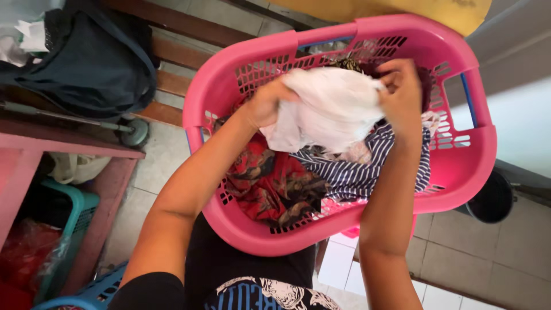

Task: The person repeatedly picks up garments from a pink laundry basket, unfolds and refolds them by hand, and places them back into the same basket. The person handles multiple patterned and striped garments one at a time throughout the clip.

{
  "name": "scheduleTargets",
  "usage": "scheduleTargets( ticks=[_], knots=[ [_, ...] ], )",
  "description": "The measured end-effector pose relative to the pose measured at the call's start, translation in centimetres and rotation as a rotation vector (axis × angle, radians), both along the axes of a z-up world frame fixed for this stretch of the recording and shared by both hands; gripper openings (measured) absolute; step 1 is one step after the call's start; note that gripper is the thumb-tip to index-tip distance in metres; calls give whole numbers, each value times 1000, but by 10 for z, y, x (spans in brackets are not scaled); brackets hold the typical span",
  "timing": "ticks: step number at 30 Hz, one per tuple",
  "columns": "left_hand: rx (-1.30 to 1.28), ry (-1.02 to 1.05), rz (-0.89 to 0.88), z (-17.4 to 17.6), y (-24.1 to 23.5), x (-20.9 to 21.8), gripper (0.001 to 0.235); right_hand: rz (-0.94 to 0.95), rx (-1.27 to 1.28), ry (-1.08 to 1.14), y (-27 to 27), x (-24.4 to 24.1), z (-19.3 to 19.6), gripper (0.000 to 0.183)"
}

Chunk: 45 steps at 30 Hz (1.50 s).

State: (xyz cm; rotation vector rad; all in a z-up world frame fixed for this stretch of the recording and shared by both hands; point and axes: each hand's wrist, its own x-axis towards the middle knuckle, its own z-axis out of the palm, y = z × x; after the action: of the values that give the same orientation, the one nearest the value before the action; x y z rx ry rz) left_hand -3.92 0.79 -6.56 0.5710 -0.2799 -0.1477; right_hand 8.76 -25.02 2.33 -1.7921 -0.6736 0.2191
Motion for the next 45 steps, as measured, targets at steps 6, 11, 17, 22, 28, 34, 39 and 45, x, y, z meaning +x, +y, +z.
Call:
scheduleTargets(
  ticks=[6, 11, 17, 22, 28, 34, 39, 45],
  knots=[
    [-32, 275, 243, -5, 10, 12, 44, 413, 162, 166, 24, -28, -2, 38],
    [322, 308, 312, 9, 14, 16, 47, 262, 246, 234, 22, -31, -16, 25],
    [1071, -339, 929, 45, -17, -7, 39, 116, 869, 515, 15, -27, 2, 32],
    [1509, -534, 839, 38, -59, -17, 34, 169, 933, 472, 27, -39, 20, 22],
    [819, -71, 760, 23, -21, 2, 23, 300, -65, -542, 37, -35, 17, 30],
    [559, -51, 1063, 25, 24, 12, 29, -247, -73, -203, 19, -1, -4, 32],
    [356, 1, 698, 30, 5, 2, 36, -216, 128, -491, 31, -18, 4, 40],
    [325, -166, 658, 45, -6, -5, 46, 197, 37, -699, 60, -54, -10, 41]
  ],
)
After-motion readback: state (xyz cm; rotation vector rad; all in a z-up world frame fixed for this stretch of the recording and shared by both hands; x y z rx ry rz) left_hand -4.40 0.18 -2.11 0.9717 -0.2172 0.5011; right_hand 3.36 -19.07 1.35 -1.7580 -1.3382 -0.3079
